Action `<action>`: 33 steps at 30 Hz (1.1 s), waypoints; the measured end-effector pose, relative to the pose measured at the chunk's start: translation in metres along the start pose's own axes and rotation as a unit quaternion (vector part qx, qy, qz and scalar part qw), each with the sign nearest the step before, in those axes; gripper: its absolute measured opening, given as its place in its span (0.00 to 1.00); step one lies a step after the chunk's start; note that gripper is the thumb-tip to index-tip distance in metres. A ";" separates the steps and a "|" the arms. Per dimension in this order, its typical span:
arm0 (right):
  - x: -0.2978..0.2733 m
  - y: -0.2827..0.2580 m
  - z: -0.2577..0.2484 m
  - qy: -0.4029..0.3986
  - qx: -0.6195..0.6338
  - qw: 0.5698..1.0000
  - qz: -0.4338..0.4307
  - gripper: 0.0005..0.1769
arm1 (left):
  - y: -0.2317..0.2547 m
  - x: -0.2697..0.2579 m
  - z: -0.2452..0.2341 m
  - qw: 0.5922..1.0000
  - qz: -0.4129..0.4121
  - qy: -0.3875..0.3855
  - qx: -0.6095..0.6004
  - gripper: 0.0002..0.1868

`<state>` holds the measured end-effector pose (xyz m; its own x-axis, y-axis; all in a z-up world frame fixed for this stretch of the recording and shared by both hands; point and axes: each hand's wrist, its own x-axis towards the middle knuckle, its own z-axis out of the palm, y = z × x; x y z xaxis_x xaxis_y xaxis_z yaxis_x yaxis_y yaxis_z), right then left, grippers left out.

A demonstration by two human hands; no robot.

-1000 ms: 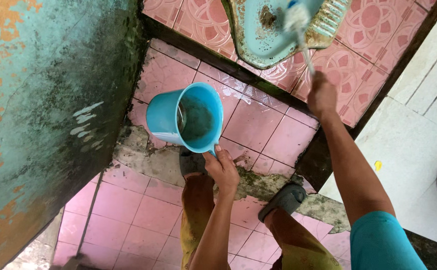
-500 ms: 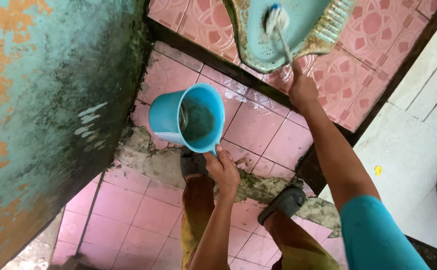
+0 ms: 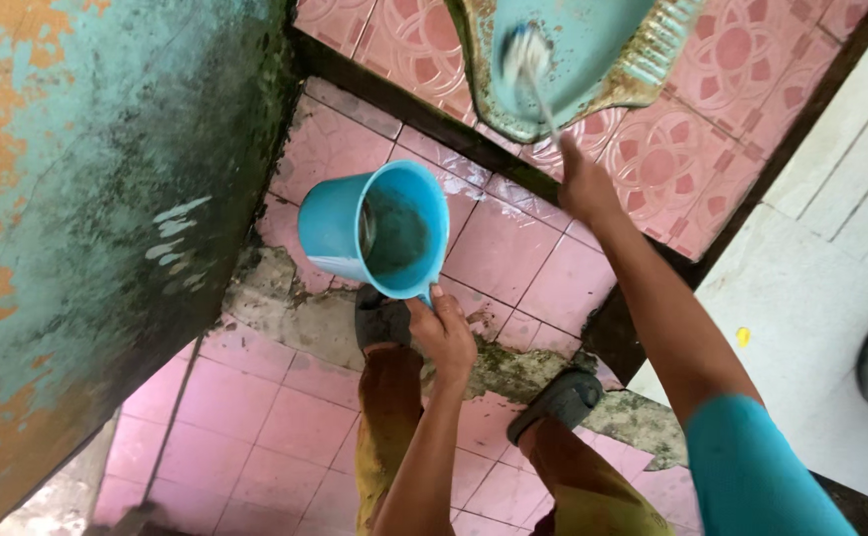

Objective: The person scrubs a wall-mounted urinal using a toilet brush and water from a blue plastic jug. They repeatedly pour water into the urinal and scrub the interior surfaces and the surrounding tiled area.

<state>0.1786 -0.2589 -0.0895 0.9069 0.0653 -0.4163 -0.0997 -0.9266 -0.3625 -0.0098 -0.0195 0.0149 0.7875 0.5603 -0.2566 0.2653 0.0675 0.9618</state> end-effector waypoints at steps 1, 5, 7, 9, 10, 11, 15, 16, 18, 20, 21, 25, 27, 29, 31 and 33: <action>0.023 -0.002 0.005 0.000 -0.002 1.000 0.007 0.23 | -0.002 0.000 -0.001 1.000 -0.004 0.000 0.006 0.25; 0.063 0.005 0.007 0.038 -0.002 0.999 0.029 0.28 | -0.006 -0.002 -0.005 1.000 -0.006 -0.005 0.007 0.26; 0.042 0.010 0.006 0.037 0.003 0.999 -0.012 0.30 | -0.005 -0.002 -0.007 1.000 -0.016 -0.002 0.004 0.26; 0.000 0.016 0.007 0.073 0.008 0.992 -0.101 0.28 | -0.002 -0.002 -0.007 0.999 -0.041 -0.001 0.003 0.26; -0.021 0.020 0.008 0.112 0.011 0.981 -0.156 0.25 | -0.001 -0.001 -0.008 1.000 -0.028 -0.004 0.002 0.25; -0.033 0.023 0.009 0.046 0.002 0.996 -0.083 0.31 | 0.000 0.002 -0.008 1.000 -0.011 -0.001 0.003 0.23; -0.021 0.037 0.018 -0.016 -0.056 0.998 0.031 0.30 | 0.000 0.005 -0.009 0.999 0.003 0.000 -0.036 0.26; 0.001 0.040 0.017 0.004 -0.045 0.999 0.019 0.29 | -0.001 0.005 -0.007 0.999 0.004 0.002 -0.037 0.26; 0.059 0.039 0.018 0.043 -0.016 0.999 -0.001 0.22 | -0.002 0.007 -0.007 0.999 0.009 0.005 -0.034 0.25; 0.098 0.037 0.024 0.069 0.000 0.998 -0.008 0.23 | -0.003 0.003 -0.011 0.999 -0.013 0.011 -0.044 0.24; 0.107 0.036 0.026 0.084 0.000 0.996 -0.006 0.28 | -0.003 0.002 -0.012 0.998 -0.024 0.009 -0.051 0.24; 0.075 0.035 0.025 0.059 0.000 0.998 0.011 0.29 | 0.002 0.004 -0.011 0.997 -0.056 0.008 -0.060 0.22; 0.027 0.038 0.025 0.030 -0.034 0.999 -0.005 0.33 | 0.005 0.006 -0.010 0.998 -0.047 -0.001 -0.048 0.22; -0.011 0.045 0.022 0.027 -0.055 0.998 -0.014 0.33 | 0.005 0.008 -0.008 0.998 -0.022 0.004 -0.050 0.23; -0.021 0.052 0.018 0.003 -0.065 0.998 0.008 0.36 | 0.005 0.010 -0.006 0.999 -0.010 0.008 -0.051 0.24; -0.002 0.063 0.013 -0.002 -0.093 0.995 0.037 0.37 | 0.003 0.010 -0.007 0.999 -0.016 0.004 -0.050 0.24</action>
<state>0.1653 -0.3126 -0.1224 0.8980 -0.0034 -0.4399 -0.0877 -0.9813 -0.1714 -0.0050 -0.0078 0.0157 0.7749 0.5629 -0.2875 0.2330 0.1684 0.9578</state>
